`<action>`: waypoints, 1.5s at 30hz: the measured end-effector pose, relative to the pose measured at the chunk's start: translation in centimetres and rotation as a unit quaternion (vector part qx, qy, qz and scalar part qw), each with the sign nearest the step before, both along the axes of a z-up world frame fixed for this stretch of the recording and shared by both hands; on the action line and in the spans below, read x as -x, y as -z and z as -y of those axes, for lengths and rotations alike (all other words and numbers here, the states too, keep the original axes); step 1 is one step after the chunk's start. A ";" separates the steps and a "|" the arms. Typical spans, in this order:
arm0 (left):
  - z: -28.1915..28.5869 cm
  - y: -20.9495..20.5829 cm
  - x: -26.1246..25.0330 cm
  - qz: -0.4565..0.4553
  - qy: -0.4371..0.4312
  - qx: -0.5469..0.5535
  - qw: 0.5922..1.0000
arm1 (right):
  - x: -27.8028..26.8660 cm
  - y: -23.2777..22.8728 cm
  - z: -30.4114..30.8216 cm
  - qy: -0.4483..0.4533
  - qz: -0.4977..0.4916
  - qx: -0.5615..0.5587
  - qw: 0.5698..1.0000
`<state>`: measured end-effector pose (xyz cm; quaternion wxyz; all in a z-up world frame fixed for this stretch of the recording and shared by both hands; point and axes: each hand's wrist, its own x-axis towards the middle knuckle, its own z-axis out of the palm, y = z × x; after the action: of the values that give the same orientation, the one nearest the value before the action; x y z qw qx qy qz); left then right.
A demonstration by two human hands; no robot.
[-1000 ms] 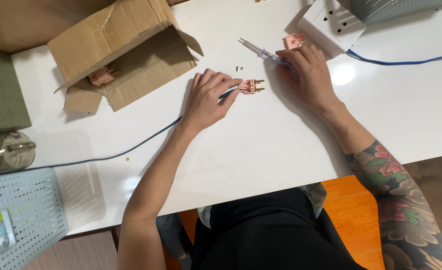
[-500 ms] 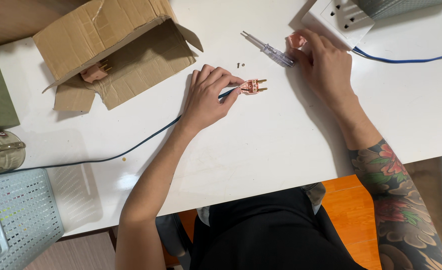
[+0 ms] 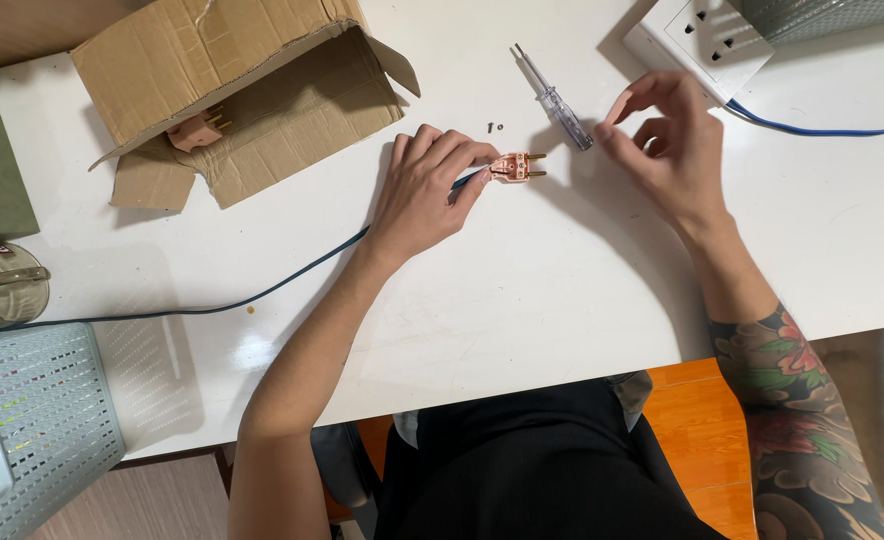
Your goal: The person repairs an electrical plug by using a screwdriver to disassemble the plug, inserting wires from a cable into the plug terminals, and then reassembling the plug housing.
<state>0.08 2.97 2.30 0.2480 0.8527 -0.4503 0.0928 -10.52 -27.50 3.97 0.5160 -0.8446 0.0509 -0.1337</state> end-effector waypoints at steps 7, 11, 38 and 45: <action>-0.3 0.6 -0.2 -0.117 0.039 0.069 0.990 | 0.1 2.7 -3.4 -0.103 0.015 -0.068 0.992; -0.1 1.2 -0.3 -0.108 0.037 0.074 0.991 | 0.0 3.2 -4.7 -0.133 0.068 -0.030 0.988; -0.1 1.2 -0.2 -0.145 0.022 0.089 0.985 | -1.1 2.5 -4.5 -0.172 0.109 0.208 0.957; -0.1 1.4 -0.3 -0.145 0.023 0.091 0.985 | -1.1 3.3 -4.0 -0.182 0.108 0.208 0.955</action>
<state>0.34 3.10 0.91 0.3892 0.8203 -0.4190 0.0034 -9.42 -23.53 0.66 0.3474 -0.9086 -0.1880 -0.1356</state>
